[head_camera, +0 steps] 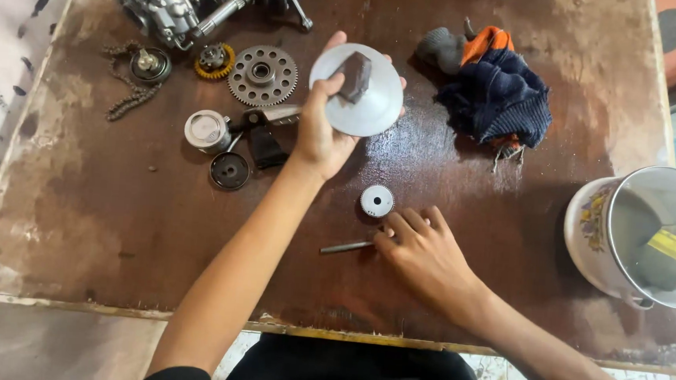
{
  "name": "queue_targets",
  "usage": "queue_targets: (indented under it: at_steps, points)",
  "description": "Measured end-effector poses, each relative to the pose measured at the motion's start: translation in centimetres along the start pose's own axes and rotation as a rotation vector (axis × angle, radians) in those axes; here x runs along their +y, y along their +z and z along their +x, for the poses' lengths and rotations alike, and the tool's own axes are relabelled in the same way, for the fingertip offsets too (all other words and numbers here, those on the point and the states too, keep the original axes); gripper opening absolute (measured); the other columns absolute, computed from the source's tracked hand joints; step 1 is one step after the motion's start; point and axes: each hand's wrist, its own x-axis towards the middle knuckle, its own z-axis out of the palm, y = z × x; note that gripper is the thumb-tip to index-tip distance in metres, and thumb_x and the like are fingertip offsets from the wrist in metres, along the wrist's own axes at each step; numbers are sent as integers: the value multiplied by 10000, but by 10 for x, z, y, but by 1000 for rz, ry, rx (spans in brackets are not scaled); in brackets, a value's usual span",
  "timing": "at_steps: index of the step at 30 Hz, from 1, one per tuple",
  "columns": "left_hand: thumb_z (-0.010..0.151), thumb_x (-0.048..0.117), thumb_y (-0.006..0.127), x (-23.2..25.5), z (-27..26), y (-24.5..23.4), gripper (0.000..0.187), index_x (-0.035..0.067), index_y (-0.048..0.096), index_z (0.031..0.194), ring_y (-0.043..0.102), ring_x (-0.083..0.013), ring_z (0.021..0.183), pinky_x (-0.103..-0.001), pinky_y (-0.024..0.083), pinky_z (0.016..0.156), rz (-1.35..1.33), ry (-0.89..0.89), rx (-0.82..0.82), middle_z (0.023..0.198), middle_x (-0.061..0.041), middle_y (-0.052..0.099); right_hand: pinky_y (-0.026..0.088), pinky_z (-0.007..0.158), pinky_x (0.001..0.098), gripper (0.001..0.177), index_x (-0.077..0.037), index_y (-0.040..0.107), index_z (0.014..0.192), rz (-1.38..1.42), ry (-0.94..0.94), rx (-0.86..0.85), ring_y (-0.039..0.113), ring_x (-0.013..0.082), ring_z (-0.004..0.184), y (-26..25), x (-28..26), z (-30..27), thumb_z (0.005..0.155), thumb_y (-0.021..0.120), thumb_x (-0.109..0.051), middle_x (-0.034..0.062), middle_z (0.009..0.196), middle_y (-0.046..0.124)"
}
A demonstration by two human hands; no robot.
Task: The person scrubs a white circular mechanical part with a dark abrasive pad, then wipes it with a cloth. They dip the pad into a container of liquid and continue scrubbing the part. The person also wipes the work surface with the cloth.
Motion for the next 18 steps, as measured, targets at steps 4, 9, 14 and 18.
queue_targets:
  at_steps: [4, 9, 14, 18]
  points:
    - [948, 252, 526, -17, 5, 0, 740, 236, 198, 1611, 609, -488, 1257, -642, 580, 1009, -30, -6, 19, 1458, -268, 517, 491, 925, 433, 325, -108, 720, 1067, -164, 31, 72, 660, 218, 1083, 15, 9, -22, 743, 715, -122, 73, 1128, 711]
    - [934, 244, 512, -23, 9, 2, 760, 274, 175, 1614, 620, -446, 1253, -618, 568, 1021, -73, 55, 3, 1443, -237, 529, 519, 865, 441, 161, -40, 662, 964, -271, 369, -215, 655, 274, 1010, -9, 41, -52, 817, 631, -98, 125, 1021, 686]
    - [948, 226, 531, -35, 22, -23, 770, 219, 188, 1638, 640, -436, 1236, -593, 578, 1030, 5, 96, -24, 1408, -233, 561, 525, 831, 459, 138, -52, 635, 965, -153, 515, -123, 660, 319, 957, 8, 77, -71, 852, 622, -130, 140, 978, 683]
    - [953, 195, 538, -29, 31, -48, 764, 170, 206, 1641, 653, -440, 1210, -565, 581, 1020, 68, 109, -48, 1378, -236, 583, 516, 849, 485, 180, -50, 648, 978, 148, 413, 123, 640, 356, 955, 9, 90, -48, 843, 655, -169, 155, 981, 668]
